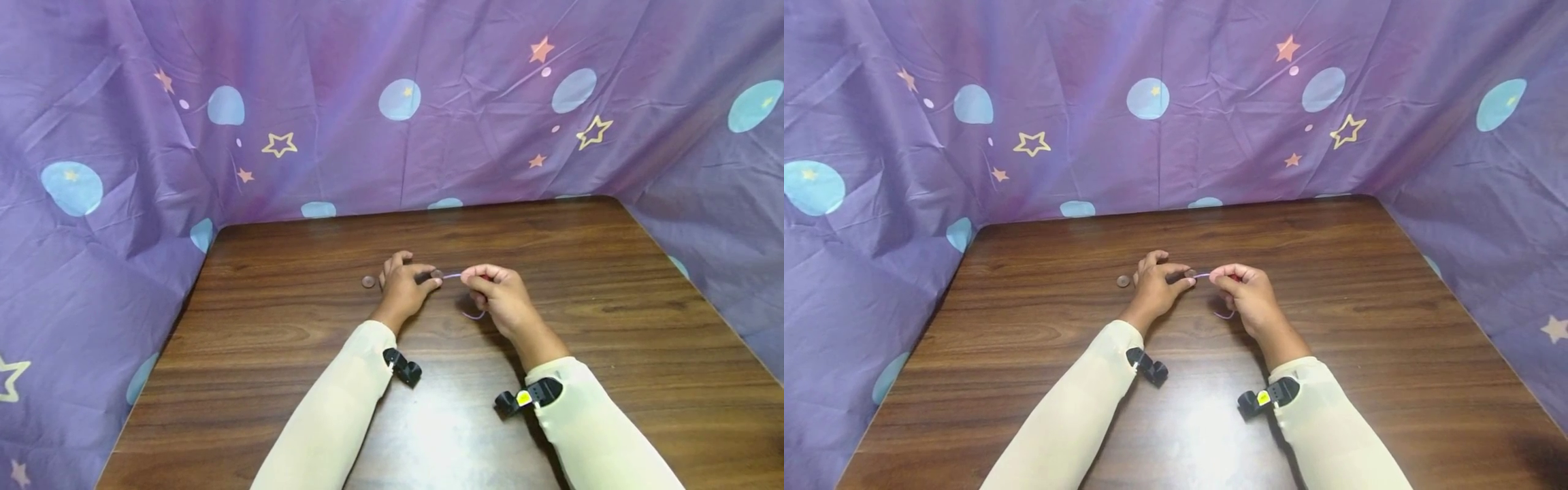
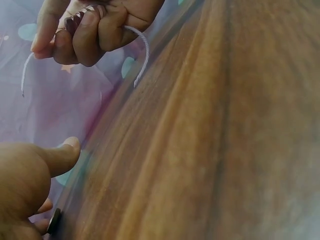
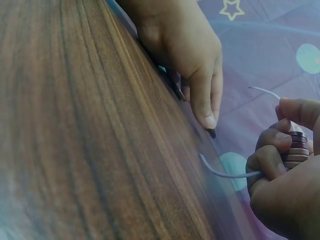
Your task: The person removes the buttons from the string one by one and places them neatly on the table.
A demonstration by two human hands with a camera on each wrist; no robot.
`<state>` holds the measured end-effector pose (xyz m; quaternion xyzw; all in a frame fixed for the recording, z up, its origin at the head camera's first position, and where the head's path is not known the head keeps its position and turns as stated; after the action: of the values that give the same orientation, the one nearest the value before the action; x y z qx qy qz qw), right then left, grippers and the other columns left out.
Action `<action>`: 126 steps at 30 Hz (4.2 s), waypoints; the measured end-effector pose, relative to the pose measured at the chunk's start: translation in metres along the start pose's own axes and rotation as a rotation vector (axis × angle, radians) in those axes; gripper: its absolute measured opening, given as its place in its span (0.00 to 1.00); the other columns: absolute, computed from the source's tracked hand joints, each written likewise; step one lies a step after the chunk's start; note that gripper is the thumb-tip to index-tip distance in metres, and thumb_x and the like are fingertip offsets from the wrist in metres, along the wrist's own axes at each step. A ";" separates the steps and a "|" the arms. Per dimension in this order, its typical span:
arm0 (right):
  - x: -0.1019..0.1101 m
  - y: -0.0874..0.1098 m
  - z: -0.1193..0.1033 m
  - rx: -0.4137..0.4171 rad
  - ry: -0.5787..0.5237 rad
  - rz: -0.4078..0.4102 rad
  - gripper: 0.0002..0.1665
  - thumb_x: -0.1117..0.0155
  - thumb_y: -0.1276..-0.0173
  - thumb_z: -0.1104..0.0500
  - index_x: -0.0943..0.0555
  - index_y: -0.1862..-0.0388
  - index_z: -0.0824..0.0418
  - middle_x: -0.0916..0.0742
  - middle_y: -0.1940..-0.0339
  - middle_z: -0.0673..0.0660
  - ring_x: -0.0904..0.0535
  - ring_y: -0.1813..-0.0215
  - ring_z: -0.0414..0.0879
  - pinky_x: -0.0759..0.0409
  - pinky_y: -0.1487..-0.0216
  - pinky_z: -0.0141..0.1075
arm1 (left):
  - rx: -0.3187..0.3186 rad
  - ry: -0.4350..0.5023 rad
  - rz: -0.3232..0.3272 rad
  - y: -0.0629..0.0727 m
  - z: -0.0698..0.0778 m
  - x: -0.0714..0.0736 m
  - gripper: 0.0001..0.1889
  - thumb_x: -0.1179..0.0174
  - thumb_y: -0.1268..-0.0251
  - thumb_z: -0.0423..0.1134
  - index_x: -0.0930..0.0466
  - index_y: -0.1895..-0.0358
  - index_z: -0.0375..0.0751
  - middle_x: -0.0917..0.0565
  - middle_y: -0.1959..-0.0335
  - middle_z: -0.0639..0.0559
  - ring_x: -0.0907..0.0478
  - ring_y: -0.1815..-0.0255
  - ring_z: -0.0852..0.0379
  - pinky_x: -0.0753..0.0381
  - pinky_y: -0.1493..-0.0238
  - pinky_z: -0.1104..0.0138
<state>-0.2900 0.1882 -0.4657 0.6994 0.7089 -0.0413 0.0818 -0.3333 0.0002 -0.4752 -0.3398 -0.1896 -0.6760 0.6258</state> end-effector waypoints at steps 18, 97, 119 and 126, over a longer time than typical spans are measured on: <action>0.001 0.003 -0.001 0.012 0.006 -0.008 0.21 0.39 0.21 0.71 0.12 0.70 0.50 0.17 0.76 0.43 0.30 0.77 0.35 0.32 0.76 0.25 | 0.025 -0.051 0.032 -0.007 -0.006 -0.012 0.18 0.23 0.35 0.51 0.06 0.42 0.58 0.25 0.22 0.43 0.34 0.21 0.41 0.38 0.22 0.45; -0.013 0.005 0.008 -0.003 0.032 -0.115 0.12 0.28 0.26 0.69 0.10 0.50 0.54 0.10 0.64 0.44 0.22 0.69 0.34 0.21 0.69 0.26 | -0.177 0.312 0.238 0.077 0.008 0.031 0.25 0.19 0.40 0.38 0.14 0.40 0.34 0.22 0.32 0.36 0.26 0.27 0.39 0.27 0.23 0.46; -0.026 0.009 -0.002 0.098 0.051 -0.259 0.22 0.39 0.22 0.74 0.09 0.50 0.49 0.10 0.66 0.45 0.26 0.75 0.37 0.26 0.74 0.29 | -0.181 0.366 0.226 0.077 0.012 0.033 0.23 0.20 0.37 0.38 0.12 0.42 0.31 0.21 0.31 0.36 0.26 0.25 0.39 0.28 0.20 0.47; -0.031 0.010 -0.002 0.115 0.122 -0.290 0.18 0.36 0.24 0.73 0.09 0.48 0.54 0.16 0.75 0.44 0.25 0.76 0.37 0.23 0.73 0.30 | -0.231 0.378 0.215 0.078 0.018 0.034 0.22 0.20 0.36 0.37 0.11 0.42 0.31 0.22 0.31 0.37 0.26 0.26 0.40 0.26 0.21 0.50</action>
<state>-0.2797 0.1587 -0.4575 0.5946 0.8024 -0.0505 -0.0084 -0.2531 -0.0235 -0.4519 -0.2951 0.0466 -0.6744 0.6753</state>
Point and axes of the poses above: each hand's wrist, its own y-axis away from the middle knuckle, its own x-axis out of the back of the hand, z = x × y, the point moved 7 cm from there along -y, towards the middle knuckle
